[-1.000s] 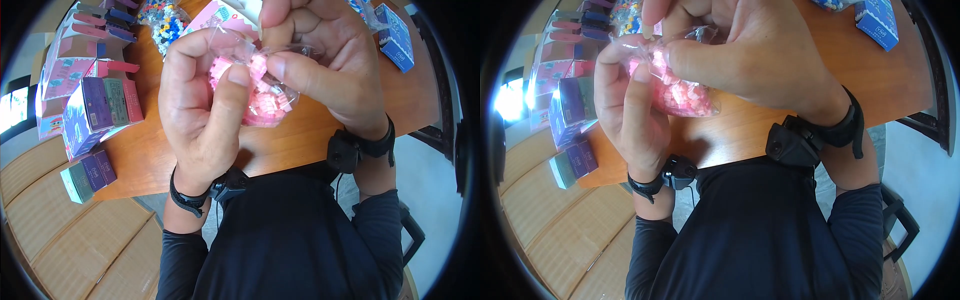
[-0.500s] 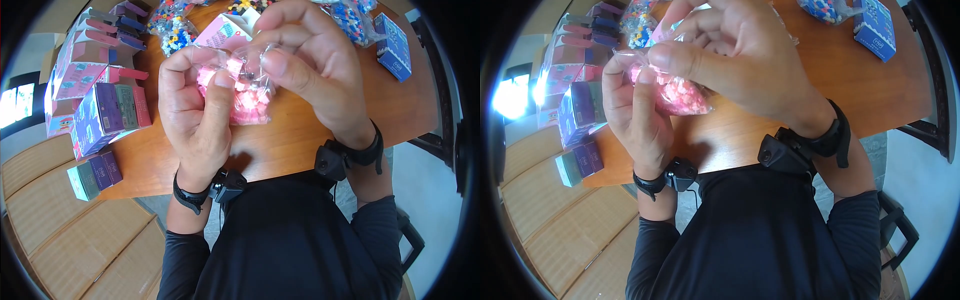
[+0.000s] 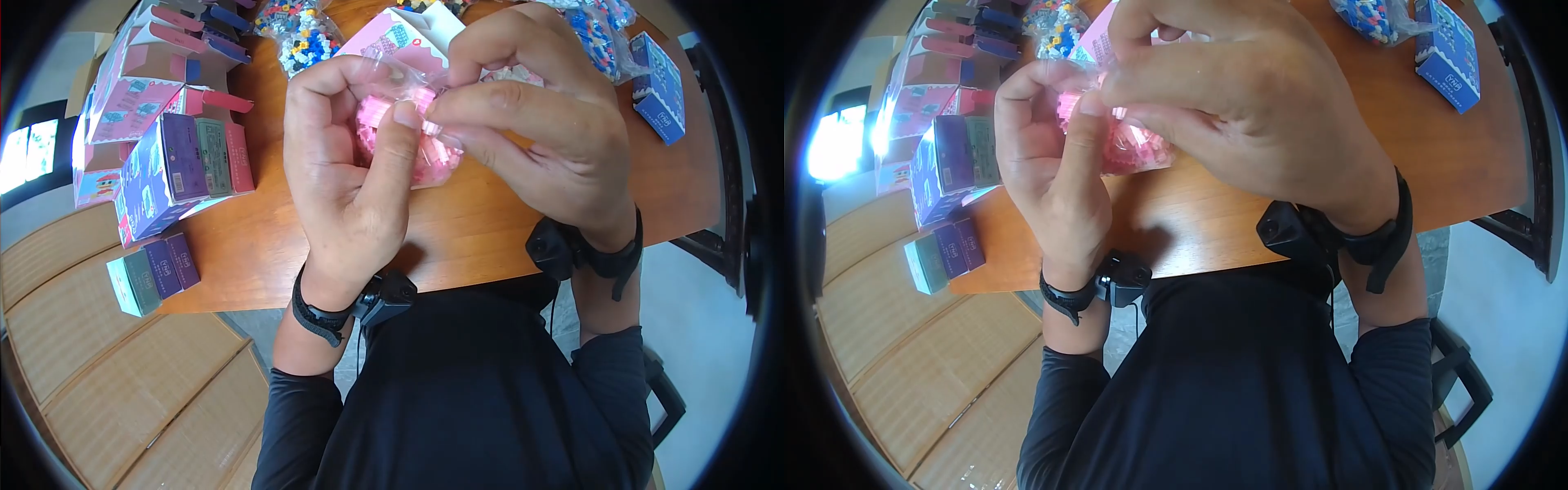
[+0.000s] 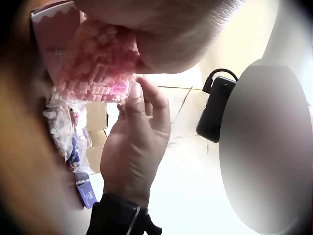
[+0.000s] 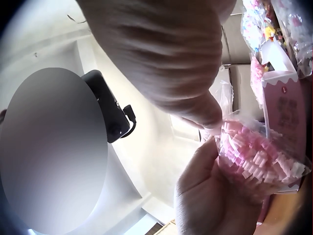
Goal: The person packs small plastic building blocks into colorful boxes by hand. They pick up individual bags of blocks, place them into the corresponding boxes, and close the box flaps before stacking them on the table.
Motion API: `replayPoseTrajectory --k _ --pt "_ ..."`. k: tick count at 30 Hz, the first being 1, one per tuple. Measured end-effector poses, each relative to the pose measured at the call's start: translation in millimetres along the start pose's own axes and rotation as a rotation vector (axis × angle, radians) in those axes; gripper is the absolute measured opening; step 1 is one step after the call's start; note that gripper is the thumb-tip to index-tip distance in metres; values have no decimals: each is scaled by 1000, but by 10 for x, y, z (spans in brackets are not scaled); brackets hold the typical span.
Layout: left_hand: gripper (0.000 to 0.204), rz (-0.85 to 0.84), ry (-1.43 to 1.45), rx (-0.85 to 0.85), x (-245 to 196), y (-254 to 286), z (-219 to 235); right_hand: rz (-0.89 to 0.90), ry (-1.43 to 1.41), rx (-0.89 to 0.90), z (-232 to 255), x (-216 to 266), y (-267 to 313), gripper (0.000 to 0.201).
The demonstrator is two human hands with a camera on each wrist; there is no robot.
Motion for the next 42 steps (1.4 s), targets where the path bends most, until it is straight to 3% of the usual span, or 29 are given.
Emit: replayPoseTrajectory --k 7,13,16,19,22,26,28,34,37,40,42 --pt "27 6 -111 -84 -19 32 5 -229 -33 191 -65 129 -24 25" --pt "28 -33 -136 -139 -47 17 20 -482 -79 -17 -138 161 58 38" --pt "26 -30 -83 -141 -58 27 25 -658 -636 -342 -273 83 54 41" --pt "27 -6 -95 -138 -3 32 5 -814 -958 -144 -343 33 155 38" --pt "27 71 -229 -156 -13 82 -30 -760 -689 -25 -318 46 167 32" --pt "26 -22 -213 -159 7 49 -47 -766 -741 -50 -315 10 217 29" --pt "26 54 -123 -143 3 43 -34 -786 -722 -29 -315 7 219 28" --pt "25 108 266 -81 45 6 20 -949 -1315 7 -276 -33 229 29" --pt "24 88 183 -78 36 2 26 -958 -1282 62 -249 -40 238 30" --pt "24 70 44 -68 23 14 17 -912 -1042 161 -257 -73 268 32" --pt "24 78 61 -60 31 21 22 -891 -1047 108 -263 -61 256 33"
Point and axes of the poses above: each hand's wrist, its own y-axis away from the middle knuckle, its own z-axis out of the back of the hand, x = y × z, the point moved 4 cm from there along -y, towards the middle knuckle, and after that the axes turned 12 degrees about x, right-handed, at the moved point
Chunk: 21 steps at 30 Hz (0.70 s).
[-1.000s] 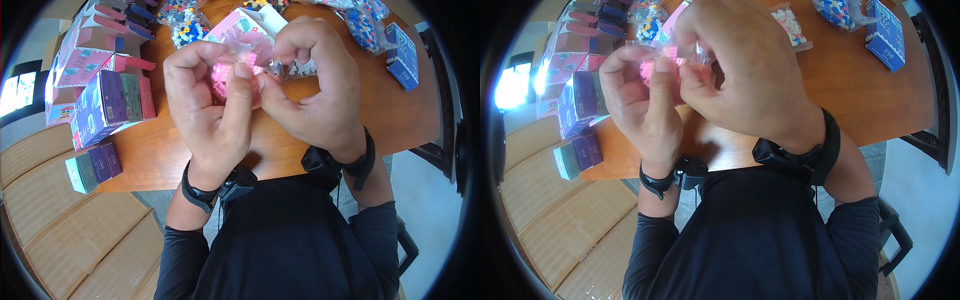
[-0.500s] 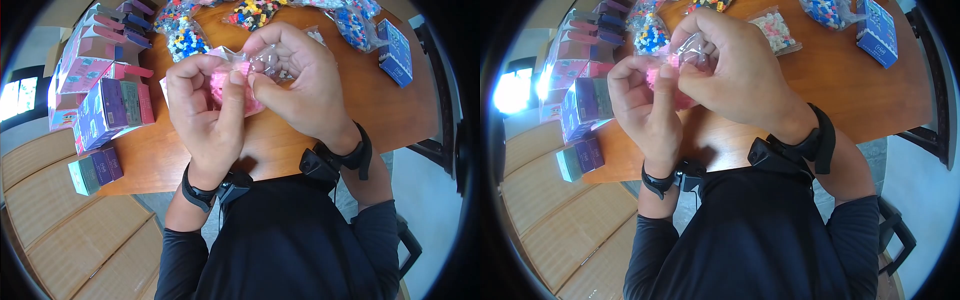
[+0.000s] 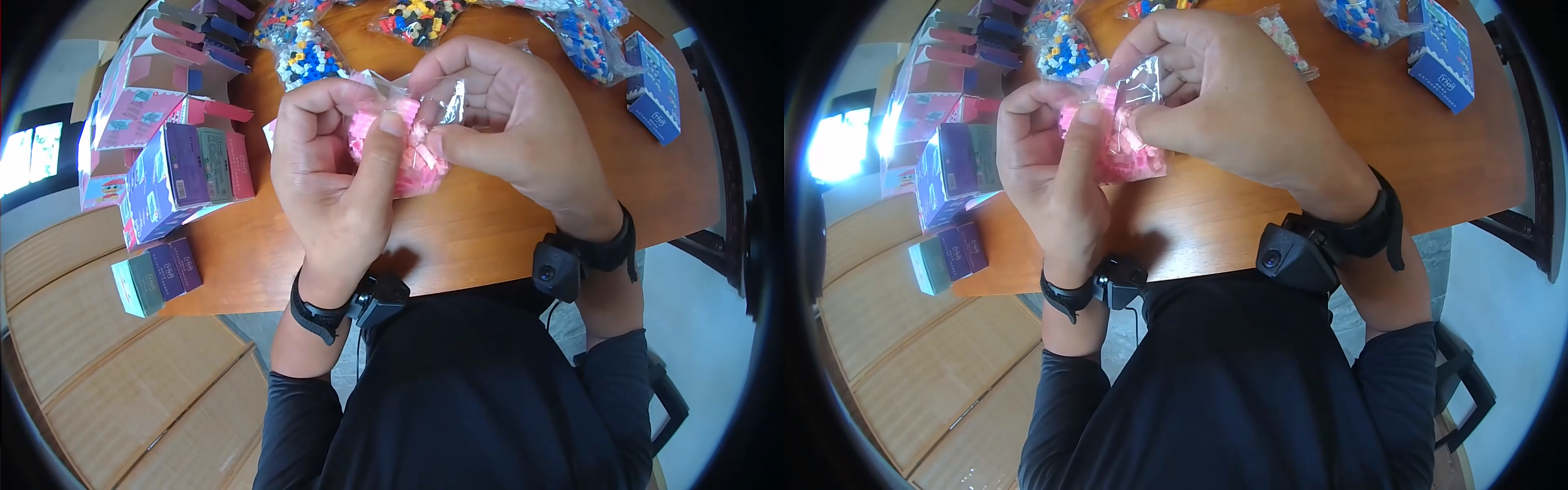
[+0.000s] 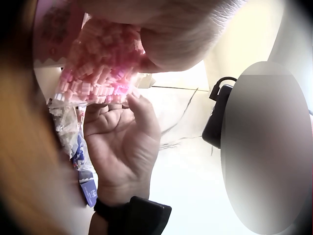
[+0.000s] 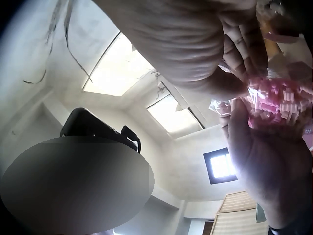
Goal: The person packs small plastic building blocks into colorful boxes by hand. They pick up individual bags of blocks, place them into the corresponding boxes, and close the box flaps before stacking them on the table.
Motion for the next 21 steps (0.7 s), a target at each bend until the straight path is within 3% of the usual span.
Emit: replayPoseTrajectory --k 10,21 --pt "24 10 18 -31 8 0 8 66 -1 -16 -42 16 -20 33" --pt "24 -49 4 -84 -22 22 -31 114 108 -190 -129 -2 7 30"
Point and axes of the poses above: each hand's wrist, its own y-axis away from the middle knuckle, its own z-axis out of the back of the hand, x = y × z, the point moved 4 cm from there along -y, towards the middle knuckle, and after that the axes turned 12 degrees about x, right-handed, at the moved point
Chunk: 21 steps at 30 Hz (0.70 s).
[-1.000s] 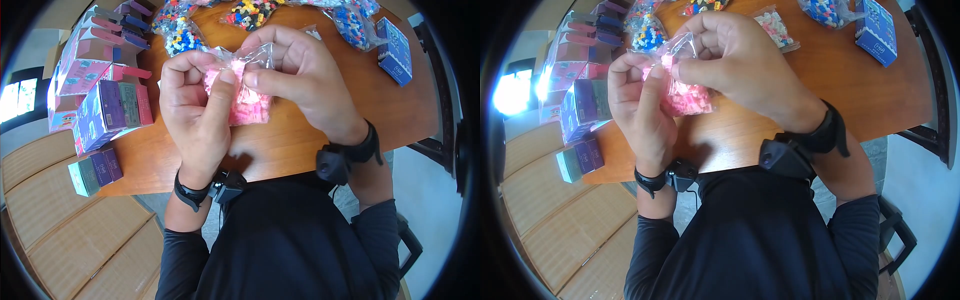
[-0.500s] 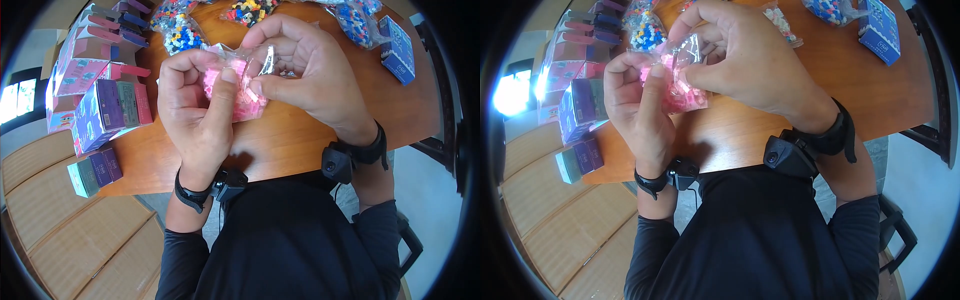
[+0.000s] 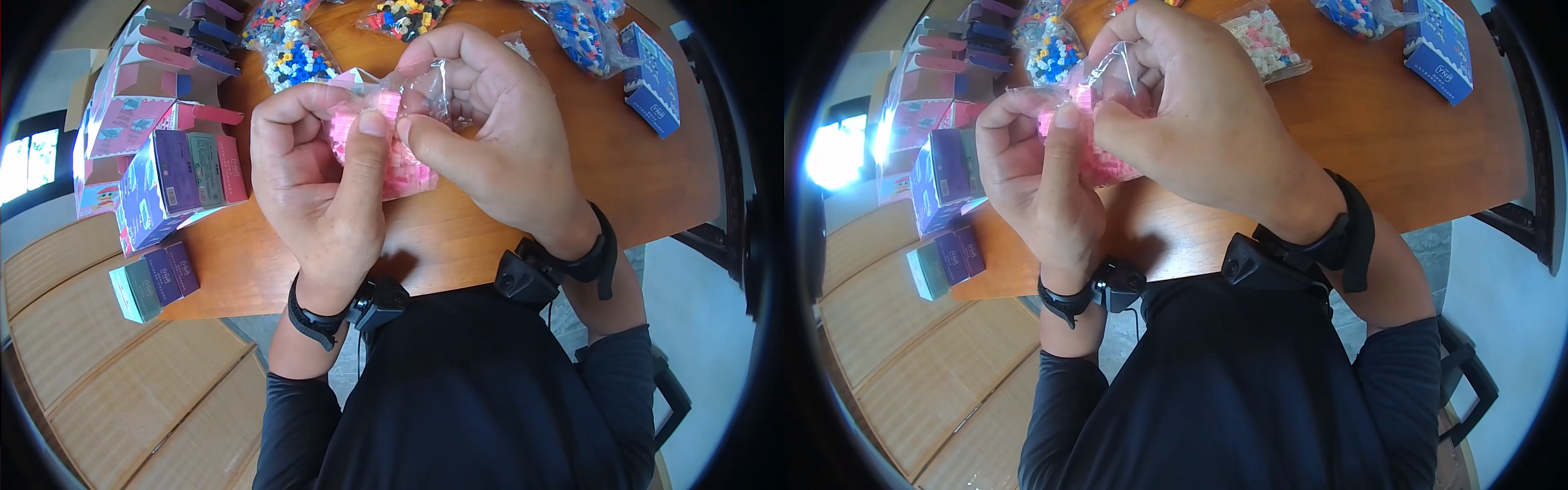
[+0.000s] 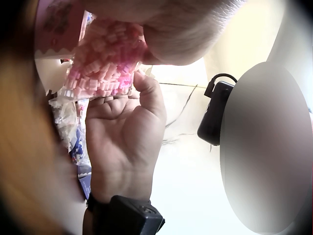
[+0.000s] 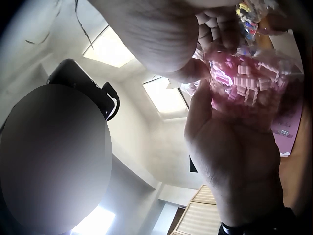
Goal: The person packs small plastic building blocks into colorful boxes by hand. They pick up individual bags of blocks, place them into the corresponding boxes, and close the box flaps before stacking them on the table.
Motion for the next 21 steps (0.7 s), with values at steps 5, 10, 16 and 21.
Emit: replayPoseTrajectory --k 5,10,16,21 --pt "24 93 205 40 22 -12 32 -157 -212 85 47 29 1 30" --pt "24 106 207 34 34 0 30 -188 -175 138 60 53 21 33" --pt "24 132 184 17 39 3 22 -187 -89 106 57 39 20 34" --pt "20 97 146 15 30 -4 9 -161 -102 103 49 26 25 32"
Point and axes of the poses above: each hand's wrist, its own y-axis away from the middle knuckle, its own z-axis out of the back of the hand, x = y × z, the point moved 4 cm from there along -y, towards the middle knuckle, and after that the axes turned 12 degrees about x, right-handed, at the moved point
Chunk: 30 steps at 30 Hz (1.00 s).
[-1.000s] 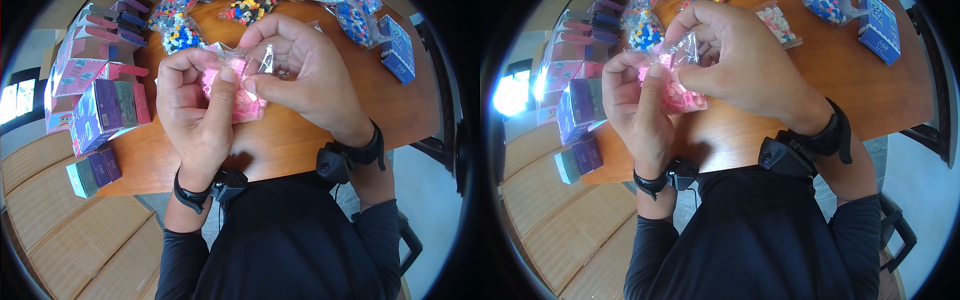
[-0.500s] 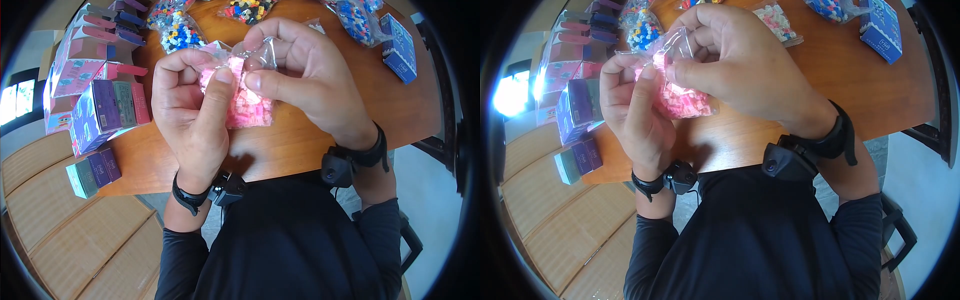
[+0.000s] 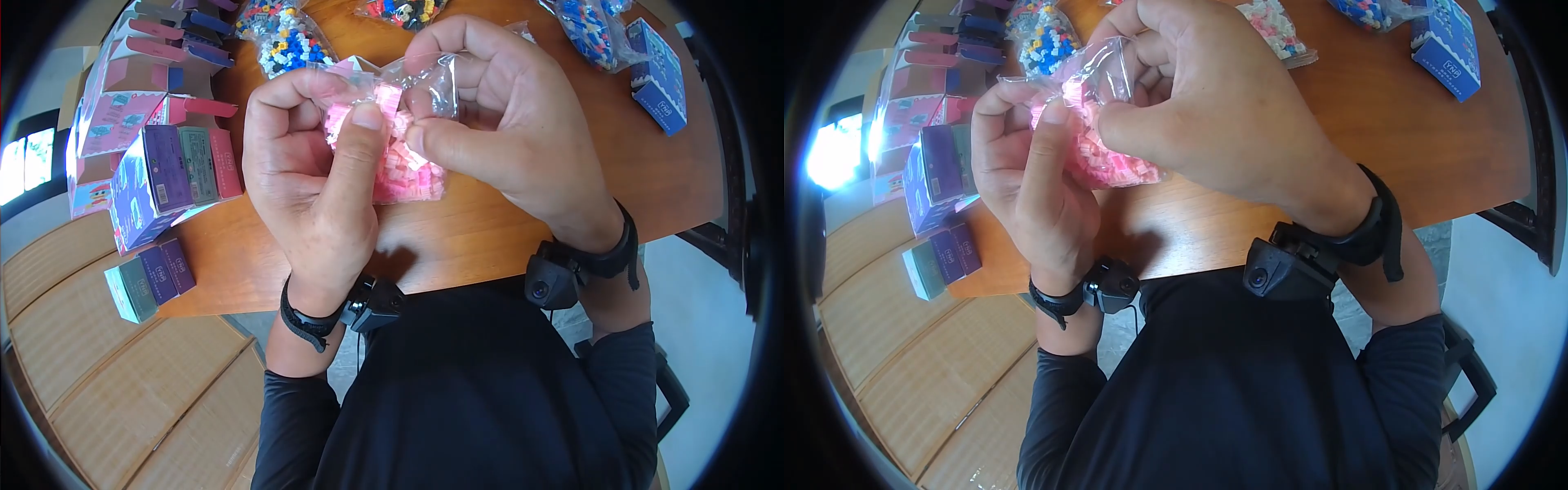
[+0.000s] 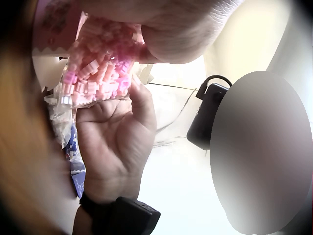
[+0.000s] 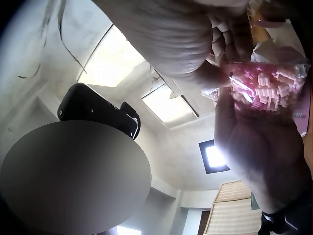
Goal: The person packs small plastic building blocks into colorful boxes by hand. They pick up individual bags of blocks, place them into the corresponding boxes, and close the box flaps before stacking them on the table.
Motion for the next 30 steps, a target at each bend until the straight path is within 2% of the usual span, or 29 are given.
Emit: replayPoseTrajectory --k 3,5,8,15,21,24,27,30 --pt "23 -2 27 11 -1 -7 13 -7 -130 64 58 96 -23 30" --pt "23 7 -5 -1 6 -5 25 2 -66 68 54 161 -26 32" --pt "23 38 -49 -19 21 0 27 42 193 7 -20 222 -14 35" --pt "23 41 -51 -16 26 4 13 56 179 -17 -18 192 -20 33" --pt "23 -16 -24 -17 -10 8 -29 131 -42 -6 -3 52 -17 31" --pt "24 -63 -26 -7 -6 17 -23 227 -170 -27 -26 -119 -56 30" --pt "24 -80 -59 -31 -17 21 -40 164 -188 -70 -79 -58 -11 29" --pt "24 -103 4 -33 -22 22 -49 48 -429 63 27 26 -6 29"
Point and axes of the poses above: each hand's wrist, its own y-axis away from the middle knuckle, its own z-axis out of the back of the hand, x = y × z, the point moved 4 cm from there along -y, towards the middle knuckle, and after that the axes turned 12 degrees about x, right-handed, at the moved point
